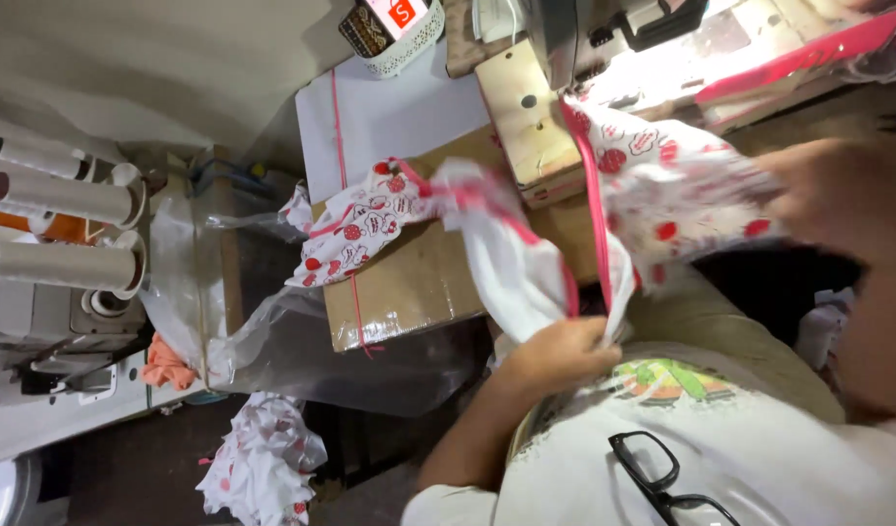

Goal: Sorting and stacking fabric garments with elastic trim at a sewing workstation.

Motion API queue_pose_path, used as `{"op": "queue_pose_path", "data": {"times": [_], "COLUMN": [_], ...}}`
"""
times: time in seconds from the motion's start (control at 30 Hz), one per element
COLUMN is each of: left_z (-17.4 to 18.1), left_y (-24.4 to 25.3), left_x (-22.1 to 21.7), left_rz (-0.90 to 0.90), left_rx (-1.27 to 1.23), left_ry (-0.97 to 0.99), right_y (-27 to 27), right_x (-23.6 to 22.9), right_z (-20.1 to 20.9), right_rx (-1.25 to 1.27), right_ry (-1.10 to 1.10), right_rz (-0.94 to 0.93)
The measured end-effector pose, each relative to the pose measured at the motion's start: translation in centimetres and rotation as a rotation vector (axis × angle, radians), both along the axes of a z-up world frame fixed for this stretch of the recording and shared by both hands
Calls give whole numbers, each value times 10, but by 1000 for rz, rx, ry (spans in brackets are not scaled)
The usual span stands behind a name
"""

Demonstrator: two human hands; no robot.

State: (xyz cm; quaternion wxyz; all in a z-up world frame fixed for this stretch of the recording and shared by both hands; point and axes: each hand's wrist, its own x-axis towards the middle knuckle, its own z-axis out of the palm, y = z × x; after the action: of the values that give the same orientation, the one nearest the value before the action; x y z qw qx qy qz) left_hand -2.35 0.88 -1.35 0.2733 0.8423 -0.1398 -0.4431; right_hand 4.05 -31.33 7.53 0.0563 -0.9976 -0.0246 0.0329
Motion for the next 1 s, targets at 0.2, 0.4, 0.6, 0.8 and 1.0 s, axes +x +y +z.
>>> {"op": "queue_pose_path", "data": {"times": [0.2, 0.4, 0.6, 0.8, 1.0], "left_z": [-99, -34, 19, -68, 34], "left_y": [72, 99, 71, 53, 15], "left_x": [-5, -26, 0, 138, 159], "left_rz": [34, 474, 1480, 52, -157], "left_rx": [-467, -574, -1193, -115, -262], "left_ry": [-739, -883, -279, -1448, -1480], "right_y": [177, 203, 198, 183, 115], "right_x": [6, -2, -46, -10, -4], "right_z": [68, -62, -95, -133, -105], "right_rx": [1032, 1325, 1006, 1539, 1917], "right_ry": [-323, -266, -81, 216, 678], "right_rz": [1177, 543, 500, 108, -219]}}
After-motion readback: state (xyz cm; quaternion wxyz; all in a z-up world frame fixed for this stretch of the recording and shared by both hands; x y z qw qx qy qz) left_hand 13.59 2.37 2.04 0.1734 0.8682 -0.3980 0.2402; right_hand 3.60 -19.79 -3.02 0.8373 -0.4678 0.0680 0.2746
